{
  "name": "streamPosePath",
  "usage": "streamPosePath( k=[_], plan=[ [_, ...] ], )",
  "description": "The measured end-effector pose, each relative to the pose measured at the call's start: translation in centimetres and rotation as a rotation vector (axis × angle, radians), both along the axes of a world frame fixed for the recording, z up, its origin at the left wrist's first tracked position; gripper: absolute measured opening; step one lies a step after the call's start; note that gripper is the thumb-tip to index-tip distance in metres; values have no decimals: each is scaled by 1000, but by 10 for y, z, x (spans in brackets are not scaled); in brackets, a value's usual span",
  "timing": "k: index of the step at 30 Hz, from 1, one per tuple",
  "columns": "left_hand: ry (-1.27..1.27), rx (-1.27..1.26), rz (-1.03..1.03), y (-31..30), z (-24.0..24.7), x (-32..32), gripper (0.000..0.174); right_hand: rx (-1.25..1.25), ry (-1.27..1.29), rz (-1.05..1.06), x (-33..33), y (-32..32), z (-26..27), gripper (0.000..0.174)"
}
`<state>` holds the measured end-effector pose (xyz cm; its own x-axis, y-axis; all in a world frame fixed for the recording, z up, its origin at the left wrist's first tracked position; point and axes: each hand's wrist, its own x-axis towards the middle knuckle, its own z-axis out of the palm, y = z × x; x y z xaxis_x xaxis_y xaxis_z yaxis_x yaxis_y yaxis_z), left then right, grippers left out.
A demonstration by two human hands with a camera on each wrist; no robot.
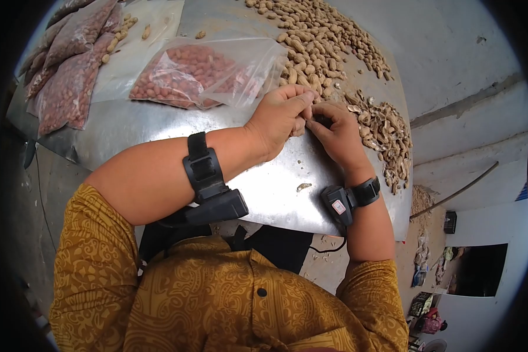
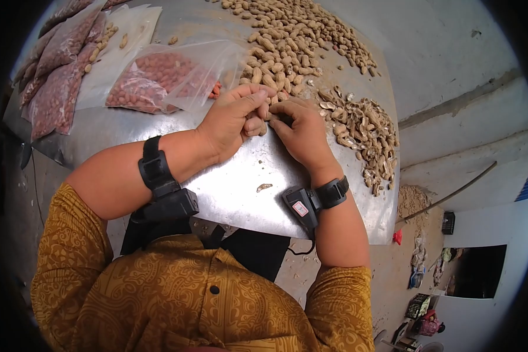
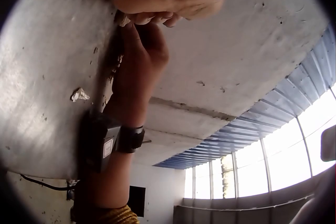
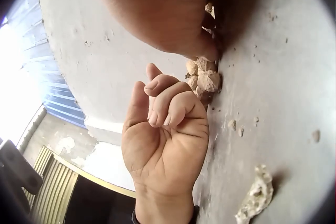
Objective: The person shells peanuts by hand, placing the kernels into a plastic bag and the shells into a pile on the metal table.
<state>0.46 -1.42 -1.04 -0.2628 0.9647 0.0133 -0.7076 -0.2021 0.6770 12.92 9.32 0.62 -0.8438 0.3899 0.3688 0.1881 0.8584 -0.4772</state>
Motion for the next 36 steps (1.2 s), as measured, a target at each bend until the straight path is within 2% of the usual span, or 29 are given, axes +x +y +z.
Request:
streamPosePath(
  k=[2, 5, 8, 11, 17, 20, 23, 26, 28, 31, 34, 36],
  plan=[
    [8, -14, 11, 0, 1, 0, 16, -108, 44, 4, 2, 1, -2, 17],
    [39, -33, 29, -1, 3, 1, 17, -359, 242, -23, 7, 1, 4, 18],
    [91, -24, -8, -1, 3, 3, 22, -463, 392, 34, 12, -2, 12, 20],
    [164, -18, -78, 0, 2, 3, 26, -342, 388, 71, 10, -1, 11, 21],
    [239, -15, -39, 0, 1, 3, 25, -415, 372, 48, 13, -2, 15, 21],
    [220, -9, -26, -1, 3, 2, 23, -507, 329, -10, 15, -1, 19, 19],
    [202, 4, -21, -1, 4, 3, 20, -593, 368, 107, 11, 0, 15, 19],
    [176, 6, -23, -2, 6, 4, 19, -849, 394, 152, 7, -9, 12, 19],
    [197, -24, -3, -2, 8, 4, 19, -847, 421, 144, 7, -8, 10, 19],
    [192, -13, -17, 1, 2, 3, 22, -851, 491, 124, 7, -9, 9, 22],
    [174, -4, 29, 0, 5, 5, 32, -928, 524, 170, 9, -6, 11, 24],
    [195, -2, -40, -2, 6, 4, 42, -984, 514, 196, 11, -6, 11, 24]
  ],
)
